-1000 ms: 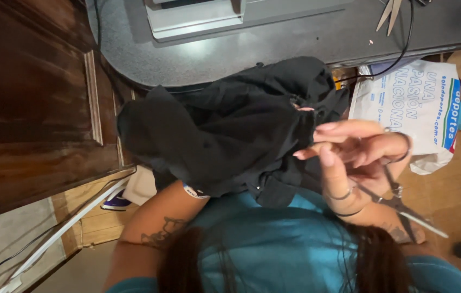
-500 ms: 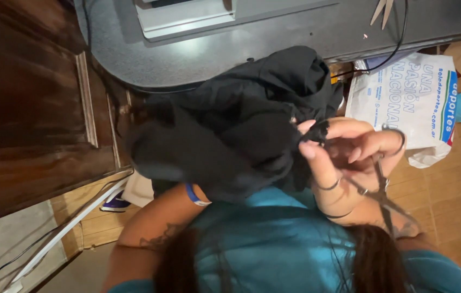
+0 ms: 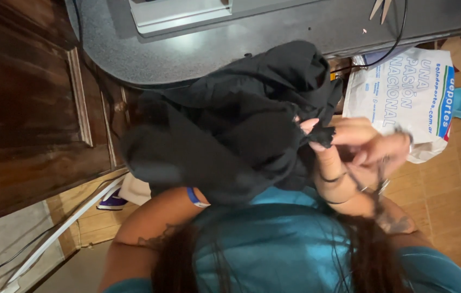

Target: A person is inspecting a black garment and using small scissors to trim loose threads at an alteration workstation.

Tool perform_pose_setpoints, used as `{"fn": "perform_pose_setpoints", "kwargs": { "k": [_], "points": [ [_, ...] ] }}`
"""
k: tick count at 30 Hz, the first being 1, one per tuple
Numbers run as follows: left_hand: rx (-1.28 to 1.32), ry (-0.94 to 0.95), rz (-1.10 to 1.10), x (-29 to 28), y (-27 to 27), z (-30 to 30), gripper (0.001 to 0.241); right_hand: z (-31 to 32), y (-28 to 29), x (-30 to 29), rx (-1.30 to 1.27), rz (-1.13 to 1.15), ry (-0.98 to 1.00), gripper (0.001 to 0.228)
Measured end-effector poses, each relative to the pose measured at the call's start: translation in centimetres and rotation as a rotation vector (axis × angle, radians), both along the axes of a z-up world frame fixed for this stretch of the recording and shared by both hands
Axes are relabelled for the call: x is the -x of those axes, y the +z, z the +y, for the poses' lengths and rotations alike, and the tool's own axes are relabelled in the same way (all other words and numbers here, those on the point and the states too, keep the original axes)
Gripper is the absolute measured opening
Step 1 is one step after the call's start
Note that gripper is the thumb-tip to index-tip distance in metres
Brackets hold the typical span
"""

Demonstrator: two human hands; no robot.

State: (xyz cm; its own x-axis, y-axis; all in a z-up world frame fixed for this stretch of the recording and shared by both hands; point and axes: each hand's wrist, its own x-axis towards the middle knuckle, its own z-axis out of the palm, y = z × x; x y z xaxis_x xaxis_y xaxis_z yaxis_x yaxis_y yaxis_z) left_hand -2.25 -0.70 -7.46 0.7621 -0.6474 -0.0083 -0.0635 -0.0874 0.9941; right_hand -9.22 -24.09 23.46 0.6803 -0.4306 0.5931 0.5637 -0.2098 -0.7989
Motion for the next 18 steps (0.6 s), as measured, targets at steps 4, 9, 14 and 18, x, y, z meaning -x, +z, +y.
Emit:
{"fn": "perform_pose_setpoints", "kwargs": {
  "k": [4, 9, 14, 18],
  "points": [
    [-0.002, -0.002, 0.016, -0.1, 0.0, 0.1, 0.025, -1.2, 0.4, 0.5, 0.367, 0.078, -0.091, 0.055],
    [-0.009, 0.001, 0.032, -1.9, 8.1, -2.5, 0.026, -0.2, 0.8, -0.7, 0.189, 0.037, 0.059, 0.049],
    [-0.017, 0.025, 0.050, -0.8, 16.3, -3.7, 0.027, -0.6, 2.7, -1.5, 0.234, 0.103, 0.164, 0.042],
    [-0.024, 0.036, 0.066, 0.1, 17.7, -3.1, 0.028, -0.8, 3.7, -2.1, 0.203, 0.233, 0.196, 0.042]
  ]
}}
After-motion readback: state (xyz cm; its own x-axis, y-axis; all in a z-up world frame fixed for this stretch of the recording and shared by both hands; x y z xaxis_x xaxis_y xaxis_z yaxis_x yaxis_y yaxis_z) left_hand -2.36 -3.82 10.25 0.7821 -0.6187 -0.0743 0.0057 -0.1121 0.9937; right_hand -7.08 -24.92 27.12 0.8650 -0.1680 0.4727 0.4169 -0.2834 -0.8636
